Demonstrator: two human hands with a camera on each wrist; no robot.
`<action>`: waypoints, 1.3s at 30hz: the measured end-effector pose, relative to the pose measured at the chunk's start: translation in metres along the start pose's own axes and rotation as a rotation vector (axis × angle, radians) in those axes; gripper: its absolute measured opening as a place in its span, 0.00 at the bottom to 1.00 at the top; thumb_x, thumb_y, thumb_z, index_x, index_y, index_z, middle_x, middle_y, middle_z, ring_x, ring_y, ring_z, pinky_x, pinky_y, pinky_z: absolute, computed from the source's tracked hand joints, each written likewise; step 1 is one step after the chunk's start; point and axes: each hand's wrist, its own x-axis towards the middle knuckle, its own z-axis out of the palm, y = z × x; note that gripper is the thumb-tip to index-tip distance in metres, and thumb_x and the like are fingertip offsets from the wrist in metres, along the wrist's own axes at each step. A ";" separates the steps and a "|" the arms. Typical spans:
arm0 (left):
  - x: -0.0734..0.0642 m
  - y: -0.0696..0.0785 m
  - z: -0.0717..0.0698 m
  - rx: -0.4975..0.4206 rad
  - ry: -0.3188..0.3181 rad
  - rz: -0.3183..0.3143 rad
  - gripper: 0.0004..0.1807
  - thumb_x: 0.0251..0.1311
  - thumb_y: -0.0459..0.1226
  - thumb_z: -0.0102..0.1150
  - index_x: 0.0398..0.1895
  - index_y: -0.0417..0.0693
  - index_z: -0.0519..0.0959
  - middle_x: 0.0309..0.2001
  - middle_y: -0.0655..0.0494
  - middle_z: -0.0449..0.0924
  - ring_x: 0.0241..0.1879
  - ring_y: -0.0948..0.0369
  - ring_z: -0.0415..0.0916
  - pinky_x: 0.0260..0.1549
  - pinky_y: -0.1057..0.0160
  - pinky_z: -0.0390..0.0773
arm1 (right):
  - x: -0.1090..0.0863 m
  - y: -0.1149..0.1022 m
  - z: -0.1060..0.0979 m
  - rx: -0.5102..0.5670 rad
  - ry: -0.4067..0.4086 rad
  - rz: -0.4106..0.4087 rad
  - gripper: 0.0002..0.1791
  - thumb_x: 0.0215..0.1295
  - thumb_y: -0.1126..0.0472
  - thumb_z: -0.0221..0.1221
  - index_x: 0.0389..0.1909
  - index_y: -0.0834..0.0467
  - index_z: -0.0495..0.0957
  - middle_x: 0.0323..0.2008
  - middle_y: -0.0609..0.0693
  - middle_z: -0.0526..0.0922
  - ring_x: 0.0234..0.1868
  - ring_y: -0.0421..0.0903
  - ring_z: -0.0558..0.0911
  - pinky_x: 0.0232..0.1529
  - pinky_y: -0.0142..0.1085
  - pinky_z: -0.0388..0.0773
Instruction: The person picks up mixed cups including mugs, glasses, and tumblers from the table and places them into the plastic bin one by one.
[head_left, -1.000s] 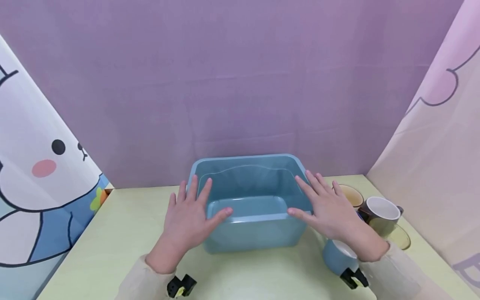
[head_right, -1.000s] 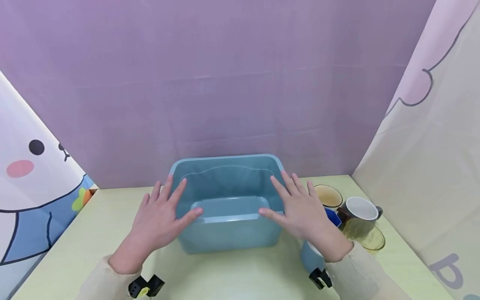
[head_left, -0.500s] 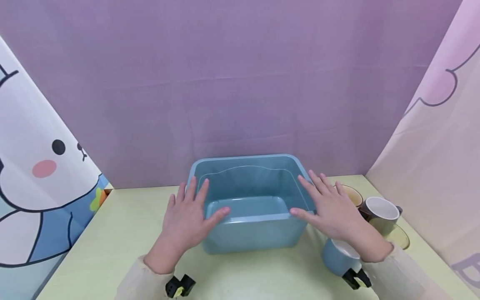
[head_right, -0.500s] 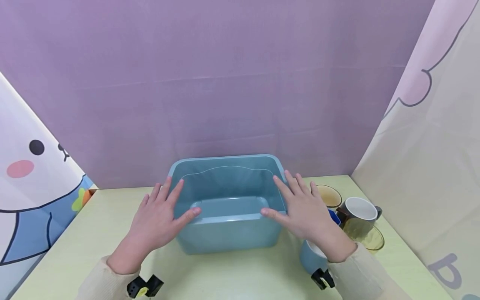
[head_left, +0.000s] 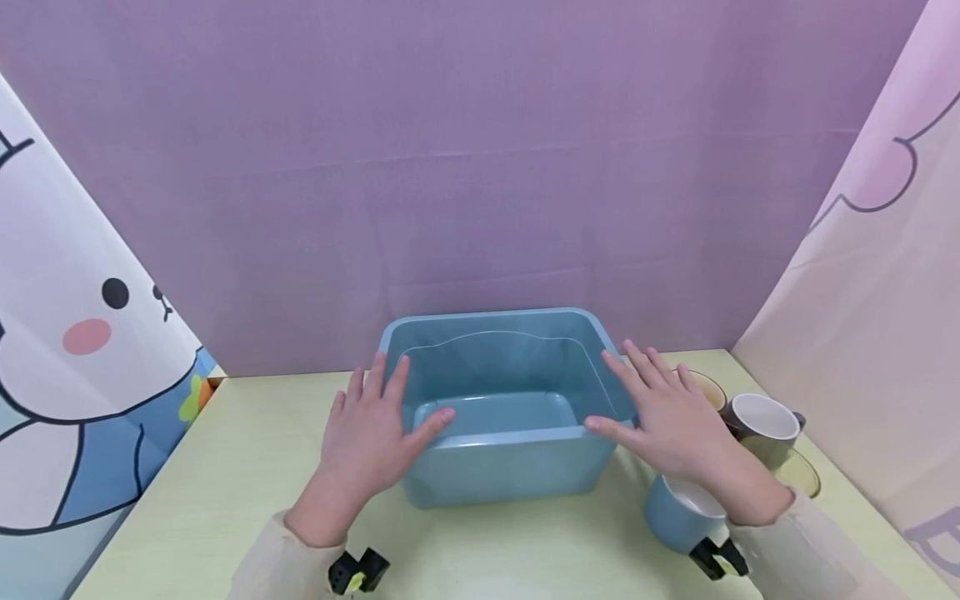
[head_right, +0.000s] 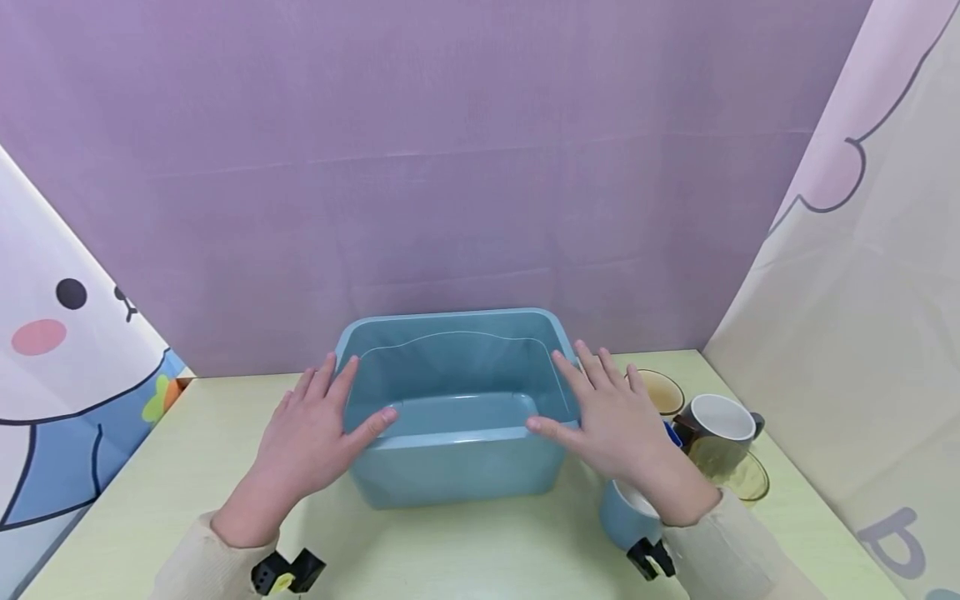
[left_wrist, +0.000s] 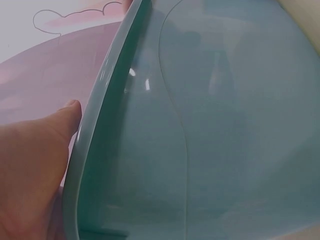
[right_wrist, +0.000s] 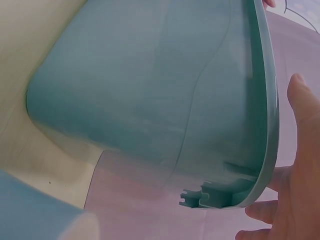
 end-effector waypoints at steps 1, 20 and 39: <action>0.000 0.000 0.000 -0.006 0.000 -0.002 0.54 0.53 0.75 0.34 0.73 0.46 0.54 0.73 0.38 0.49 0.68 0.33 0.51 0.61 0.33 0.57 | 0.000 0.001 0.000 0.002 0.001 0.001 0.50 0.58 0.26 0.46 0.74 0.51 0.49 0.74 0.58 0.47 0.72 0.65 0.50 0.65 0.66 0.44; 0.001 -0.004 -0.007 -0.120 0.000 -0.045 0.52 0.59 0.70 0.34 0.71 0.36 0.53 0.70 0.33 0.52 0.66 0.36 0.58 0.55 0.37 0.68 | -0.006 0.008 -0.001 0.010 0.015 0.023 0.51 0.57 0.26 0.48 0.74 0.51 0.49 0.73 0.60 0.49 0.71 0.67 0.53 0.65 0.64 0.48; 0.004 -0.010 -0.007 -0.202 -0.001 -0.093 0.51 0.61 0.68 0.34 0.70 0.33 0.55 0.68 0.34 0.59 0.64 0.38 0.62 0.53 0.38 0.70 | -0.012 0.018 0.001 0.031 0.064 0.008 0.51 0.58 0.29 0.52 0.72 0.58 0.53 0.71 0.65 0.54 0.69 0.66 0.57 0.65 0.59 0.52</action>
